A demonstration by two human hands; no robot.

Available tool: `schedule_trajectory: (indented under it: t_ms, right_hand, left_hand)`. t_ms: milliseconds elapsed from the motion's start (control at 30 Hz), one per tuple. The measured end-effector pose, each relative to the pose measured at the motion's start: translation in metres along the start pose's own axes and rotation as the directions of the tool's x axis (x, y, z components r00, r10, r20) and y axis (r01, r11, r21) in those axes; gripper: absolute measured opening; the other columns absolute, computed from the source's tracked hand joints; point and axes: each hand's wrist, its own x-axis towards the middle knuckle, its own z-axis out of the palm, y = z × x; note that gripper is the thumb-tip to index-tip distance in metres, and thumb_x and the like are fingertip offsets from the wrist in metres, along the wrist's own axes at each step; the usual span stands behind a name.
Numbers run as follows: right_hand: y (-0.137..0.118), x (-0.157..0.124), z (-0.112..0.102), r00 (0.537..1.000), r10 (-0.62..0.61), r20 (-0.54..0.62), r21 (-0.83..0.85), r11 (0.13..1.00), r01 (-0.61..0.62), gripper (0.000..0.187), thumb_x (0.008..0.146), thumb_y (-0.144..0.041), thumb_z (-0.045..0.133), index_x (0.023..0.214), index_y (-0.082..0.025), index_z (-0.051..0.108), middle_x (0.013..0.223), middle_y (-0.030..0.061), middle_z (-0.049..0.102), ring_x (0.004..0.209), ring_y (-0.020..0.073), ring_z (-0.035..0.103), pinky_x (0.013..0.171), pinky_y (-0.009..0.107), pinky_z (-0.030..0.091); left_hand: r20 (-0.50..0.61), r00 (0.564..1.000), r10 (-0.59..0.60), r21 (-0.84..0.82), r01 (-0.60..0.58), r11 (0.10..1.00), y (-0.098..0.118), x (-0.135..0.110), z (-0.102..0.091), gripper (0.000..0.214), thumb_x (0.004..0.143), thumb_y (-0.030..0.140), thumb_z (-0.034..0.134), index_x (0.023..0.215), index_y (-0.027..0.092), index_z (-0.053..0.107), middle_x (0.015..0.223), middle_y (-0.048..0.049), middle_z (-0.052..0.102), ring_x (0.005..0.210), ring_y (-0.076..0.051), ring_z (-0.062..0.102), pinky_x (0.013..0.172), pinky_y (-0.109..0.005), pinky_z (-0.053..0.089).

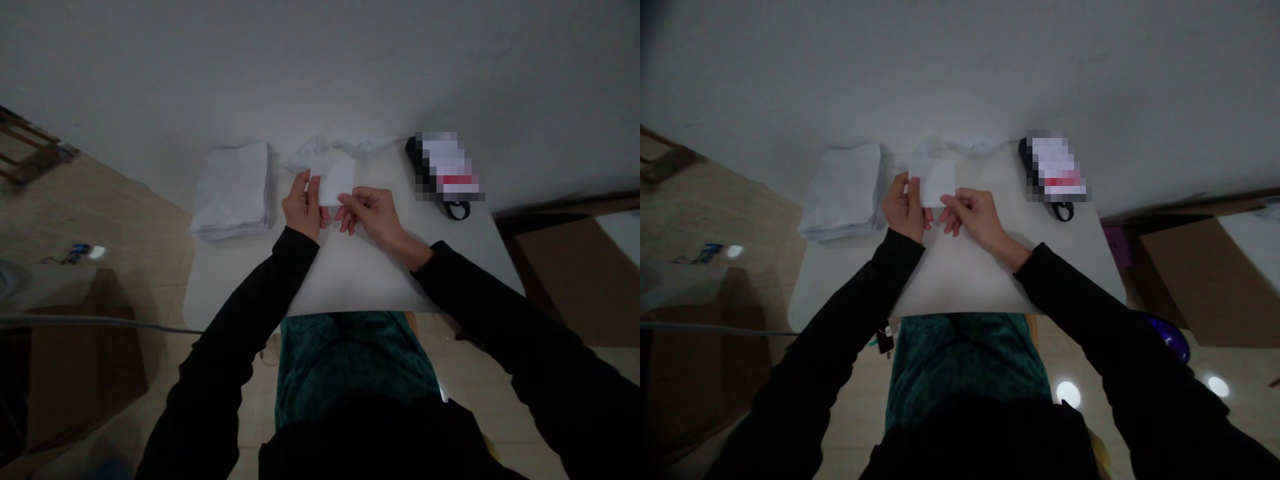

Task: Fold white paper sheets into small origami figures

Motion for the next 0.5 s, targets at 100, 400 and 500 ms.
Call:
schedule_trajectory:
  t_ms: [100, 400, 500]
  right_hand:
    - [-0.003, 0.002, -0.005, 0.99, -0.089, -0.107, -0.036, 0.996, 0.086, 0.045, 0.078, -0.056, 0.074, 0.062, -0.019, 0.057, 0.054, -0.0022, 0.062, 0.039, 0.0071, 0.054, 0.034, 0.019, 0.039]
    - [-0.029, -0.016, -0.032, 0.972, 0.065, 0.225, -0.188, 0.982, -0.022, 0.042, 0.082, -0.047, 0.074, 0.059, -0.017, 0.057, 0.048, -0.0032, 0.058, 0.034, 0.0044, 0.045, 0.032, 0.018, 0.035]
    - [-0.023, -0.021, -0.03, 0.931, 0.153, 0.33, -0.141, 0.984, -0.112, 0.033, 0.077, -0.044, 0.079, 0.07, -0.016, 0.063, 0.061, 0.0014, 0.068, 0.048, 0.0102, 0.062, 0.039, 0.02, 0.049]
  left_hand:
    - [0.089, 0.996, -0.019, -0.041, 0.023, 0.999, 0.007, -0.001, 0.002, 0.047, 0.098, 0.058, 0.044, 0.131, 0.025, 0.047, 0.053, 0.0086, 0.054, 0.032, -0.007, 0.046, 0.035, -0.017, 0.035]
    - [0.263, 0.964, -0.028, -0.113, 0.06, 0.992, 0.043, -0.037, -0.038, 0.08, 0.085, 0.026, 0.069, 0.151, 0.035, 0.024, 0.089, 0.0033, 0.064, 0.057, -0.007, 0.063, 0.052, -0.02, 0.058]
    - [0.377, 0.922, -0.086, -0.088, 0.129, 0.988, 0.039, -0.063, -0.048, 0.043, 0.085, 0.031, 0.07, 0.126, 0.025, 0.058, 0.109, -0.0044, 0.066, 0.07, -0.009, 0.069, 0.061, -0.021, 0.061]
